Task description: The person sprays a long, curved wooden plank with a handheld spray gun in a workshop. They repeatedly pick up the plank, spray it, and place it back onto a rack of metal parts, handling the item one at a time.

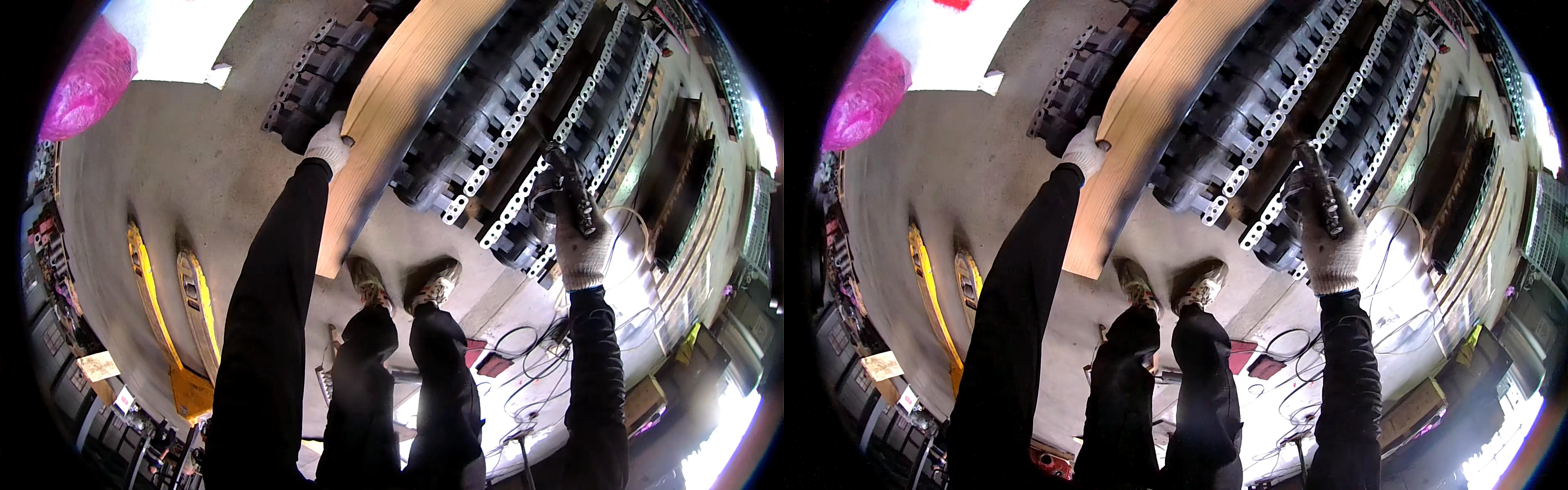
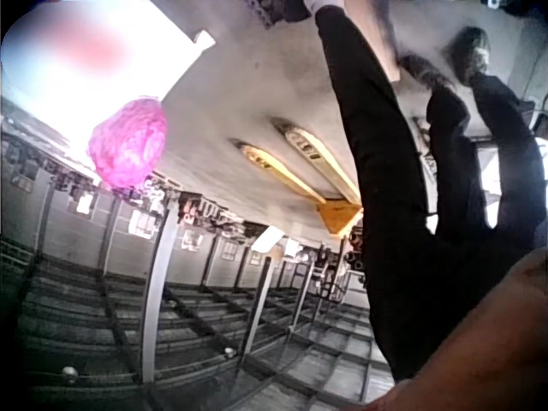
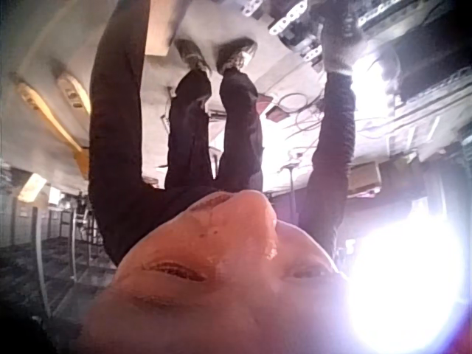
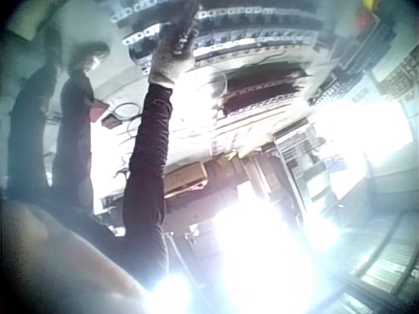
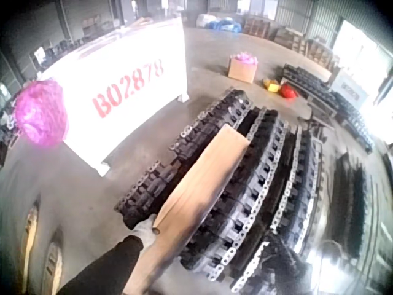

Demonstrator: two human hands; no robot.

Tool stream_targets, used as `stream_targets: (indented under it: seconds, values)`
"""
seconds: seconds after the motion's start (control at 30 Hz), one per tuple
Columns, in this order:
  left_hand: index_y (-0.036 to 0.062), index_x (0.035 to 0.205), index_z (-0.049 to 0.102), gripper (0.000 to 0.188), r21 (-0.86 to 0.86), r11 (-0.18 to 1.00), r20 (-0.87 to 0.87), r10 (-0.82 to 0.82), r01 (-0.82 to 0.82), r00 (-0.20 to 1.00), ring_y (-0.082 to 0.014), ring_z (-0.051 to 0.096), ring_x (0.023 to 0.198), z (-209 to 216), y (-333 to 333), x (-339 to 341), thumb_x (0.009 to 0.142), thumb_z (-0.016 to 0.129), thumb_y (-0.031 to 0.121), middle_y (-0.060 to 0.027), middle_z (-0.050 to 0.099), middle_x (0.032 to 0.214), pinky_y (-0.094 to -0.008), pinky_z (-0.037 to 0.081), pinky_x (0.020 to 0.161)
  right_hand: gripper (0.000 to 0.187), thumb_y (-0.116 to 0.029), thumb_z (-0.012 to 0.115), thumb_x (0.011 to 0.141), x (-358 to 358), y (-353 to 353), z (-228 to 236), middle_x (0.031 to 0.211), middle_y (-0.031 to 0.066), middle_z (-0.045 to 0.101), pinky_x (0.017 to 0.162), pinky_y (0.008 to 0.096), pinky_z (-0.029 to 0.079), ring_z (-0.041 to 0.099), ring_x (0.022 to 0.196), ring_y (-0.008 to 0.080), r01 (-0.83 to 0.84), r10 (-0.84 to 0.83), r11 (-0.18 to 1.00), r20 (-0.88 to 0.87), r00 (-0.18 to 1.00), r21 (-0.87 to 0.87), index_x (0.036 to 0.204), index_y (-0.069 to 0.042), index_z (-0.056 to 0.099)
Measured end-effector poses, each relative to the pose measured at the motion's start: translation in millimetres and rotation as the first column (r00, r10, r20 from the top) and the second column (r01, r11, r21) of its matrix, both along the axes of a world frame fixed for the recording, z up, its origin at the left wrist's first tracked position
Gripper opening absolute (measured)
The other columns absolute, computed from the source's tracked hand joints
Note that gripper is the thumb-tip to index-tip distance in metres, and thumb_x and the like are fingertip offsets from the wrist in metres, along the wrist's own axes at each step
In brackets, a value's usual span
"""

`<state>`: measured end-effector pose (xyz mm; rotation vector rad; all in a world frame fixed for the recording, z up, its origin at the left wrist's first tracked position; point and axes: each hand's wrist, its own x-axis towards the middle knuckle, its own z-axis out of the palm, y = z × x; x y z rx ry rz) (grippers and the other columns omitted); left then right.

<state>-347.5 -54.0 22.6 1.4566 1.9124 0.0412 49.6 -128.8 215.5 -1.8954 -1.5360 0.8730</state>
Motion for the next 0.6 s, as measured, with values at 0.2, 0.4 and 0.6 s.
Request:
stream_targets:
  seconds: [0.2, 0.4, 0.6]
  values:
    - [0.0066, 0.127, 0.047, 0.043, 0.097, 0.995, 0.027, -0.043, 0.040, 0.999, -0.0453, 0.059, 0.109, -14.4, -2.2, -7.4, 0.088, 0.063, 0.011, -0.0285, 0.063, 0.110, -0.0497, 0.048, 0.089, 0.025, -0.013, 0.072, 0.089, -20.2, -42.5, -10.1, 0.097, 0.0106, 0.072, 0.071, 0.0287, 0.055, 0.069, 0.084, 0.0145, -0.120, 0.122, 0.982, 0.007, 0.992, -0.145, 0.110, -0.002, 0.064]
    - [0.0059, 0.126, 0.048, 0.042, 0.126, 0.991, 0.020, -0.055, 0.052, 0.998, -0.0447, 0.059, 0.110, -12.8, -4.6, -4.8, 0.087, 0.063, 0.012, -0.0279, 0.064, 0.110, -0.0493, 0.049, 0.090, 0.029, -0.008, 0.068, 0.090, -23.5, -65.0, -23.7, 0.101, 0.0107, 0.072, 0.078, 0.0293, 0.054, 0.068, 0.088, 0.0154, -0.041, 0.018, 0.984, -0.133, 0.991, -0.174, 0.118, -0.001, 0.063]
    - [0.0050, 0.139, 0.043, 0.056, -0.024, 0.998, -0.009, -0.056, 0.056, 0.998, -0.0427, 0.056, 0.116, -3.2, 2.0, -5.1, 0.087, 0.064, 0.012, -0.0258, 0.061, 0.121, -0.0454, 0.047, 0.096, 0.024, -0.003, 0.068, 0.091, -17.0, -33.5, -8.8, 0.099, 0.0045, 0.072, 0.080, 0.0258, 0.051, 0.064, 0.089, 0.0091, 0.078, -0.078, 0.997, -0.078, 0.994, -0.005, 0.114, 0.002, 0.068]
